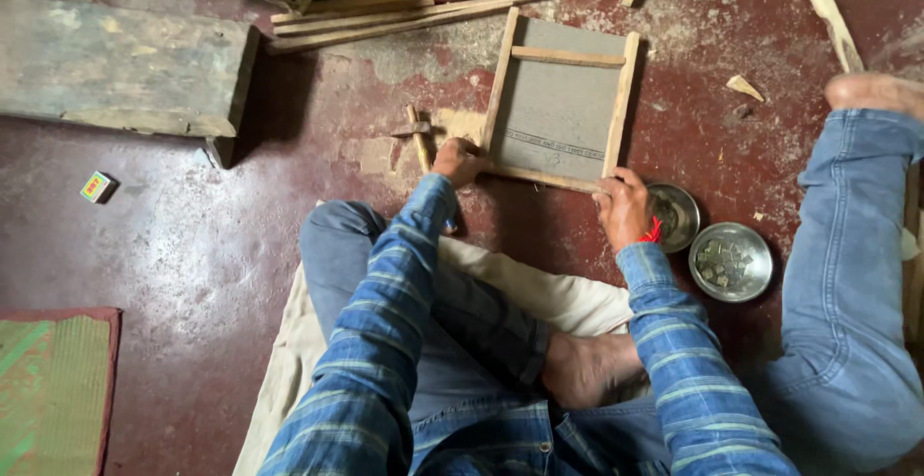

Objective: The person sits on the floor and assembles wooden frames by hammering nails into wooden pieces. They use a hammer to secure the nails and occasionally flip the frames to work on different sides. The person also handles a wooden board and places it on the floor.

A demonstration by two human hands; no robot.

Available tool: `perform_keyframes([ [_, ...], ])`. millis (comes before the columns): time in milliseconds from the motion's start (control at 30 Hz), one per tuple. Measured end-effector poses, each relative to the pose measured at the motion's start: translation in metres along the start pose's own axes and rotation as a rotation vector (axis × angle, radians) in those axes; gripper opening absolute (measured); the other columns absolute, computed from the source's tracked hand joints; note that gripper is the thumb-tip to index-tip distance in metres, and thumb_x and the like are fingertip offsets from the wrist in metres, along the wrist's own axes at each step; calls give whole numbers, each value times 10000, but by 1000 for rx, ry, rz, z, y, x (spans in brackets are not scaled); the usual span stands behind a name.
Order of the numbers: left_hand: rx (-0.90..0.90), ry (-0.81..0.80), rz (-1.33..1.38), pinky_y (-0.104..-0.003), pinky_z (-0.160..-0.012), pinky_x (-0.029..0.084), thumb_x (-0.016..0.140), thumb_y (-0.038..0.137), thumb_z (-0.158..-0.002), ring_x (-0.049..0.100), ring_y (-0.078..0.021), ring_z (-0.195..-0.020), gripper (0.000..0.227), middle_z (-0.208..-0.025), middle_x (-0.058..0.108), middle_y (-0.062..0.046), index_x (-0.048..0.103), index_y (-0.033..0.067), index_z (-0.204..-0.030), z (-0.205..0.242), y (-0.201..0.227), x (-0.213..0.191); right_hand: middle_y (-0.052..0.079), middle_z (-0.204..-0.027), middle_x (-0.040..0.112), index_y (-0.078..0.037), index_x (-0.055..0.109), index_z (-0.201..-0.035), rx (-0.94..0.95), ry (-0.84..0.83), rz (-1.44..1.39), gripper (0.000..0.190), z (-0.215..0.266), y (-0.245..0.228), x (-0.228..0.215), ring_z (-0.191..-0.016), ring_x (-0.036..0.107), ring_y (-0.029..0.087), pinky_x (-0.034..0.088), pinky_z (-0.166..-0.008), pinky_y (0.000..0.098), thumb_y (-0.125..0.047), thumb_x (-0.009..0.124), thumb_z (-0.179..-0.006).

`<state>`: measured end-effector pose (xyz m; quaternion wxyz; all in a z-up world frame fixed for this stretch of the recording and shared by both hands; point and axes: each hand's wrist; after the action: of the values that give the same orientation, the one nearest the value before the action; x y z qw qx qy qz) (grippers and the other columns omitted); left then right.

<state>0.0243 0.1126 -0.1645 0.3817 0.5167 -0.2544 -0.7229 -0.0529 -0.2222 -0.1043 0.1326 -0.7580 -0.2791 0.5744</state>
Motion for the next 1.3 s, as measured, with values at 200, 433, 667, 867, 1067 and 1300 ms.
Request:
perform_keyframes([
  [200,-86,-31,217,-345,-815,627,781,251,-831,709,-220,-873,423,-1022,734,-143,661,2,-1151,41,56,-22,283,-1294,639,19,681,-1212,-48,13,123,517,2,-63,-24,-1096,656,470,516,-969,526,-15,814,-714],
  [433,365,335,48,-357,-657,575,800,216,-810,691,-239,-771,385,-976,715,-151,590,13,-1062,103,171,-28,265,-1250,650,37,548,-1391,-114,116,-122,578,-31,-146,-13,-1080,700,400,589,-946,442,-108,781,-883],
  [667,631,485,-143,-441,-591,529,737,150,-771,612,-311,-748,328,-933,592,-166,575,-2,-1013,153,247,-24,210,-1197,682,20,585,-1282,71,180,-172,384,-27,-125,0,-1024,725,332,615,-904,413,-142,726,-964],
  [867,808,284,-192,-457,-864,534,652,120,-929,594,-310,-1018,231,-1061,587,-151,668,-2,-1124,169,259,22,189,-1163,674,41,590,-1192,284,327,-548,312,-17,-110,20,-1030,711,321,611,-928,426,-147,704,-970],
  [1067,339,567,-164,-502,-1010,453,673,199,-976,586,-340,-1137,161,-1168,641,-167,725,84,-1075,130,138,12,168,-1128,666,63,596,-1102,686,447,-1160,264,6,-57,36,-1036,696,310,607,-952,440,-152,681,-976],
  [1300,-187,-25,1022,-365,-681,609,643,171,-982,705,-244,-754,272,-989,728,-187,674,-58,-1126,69,42,16,95,-1150,632,-30,577,-1092,897,430,-1622,201,23,-27,70,-1140,684,316,606,-1019,518,-149,635,-941],
])
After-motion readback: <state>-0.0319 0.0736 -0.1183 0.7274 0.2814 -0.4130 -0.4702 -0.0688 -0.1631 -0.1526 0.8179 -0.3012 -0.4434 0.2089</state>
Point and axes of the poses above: each hand's wrist, its own z-axis away from the middle knuckle, its own x-axis out of the palm, y = z × x
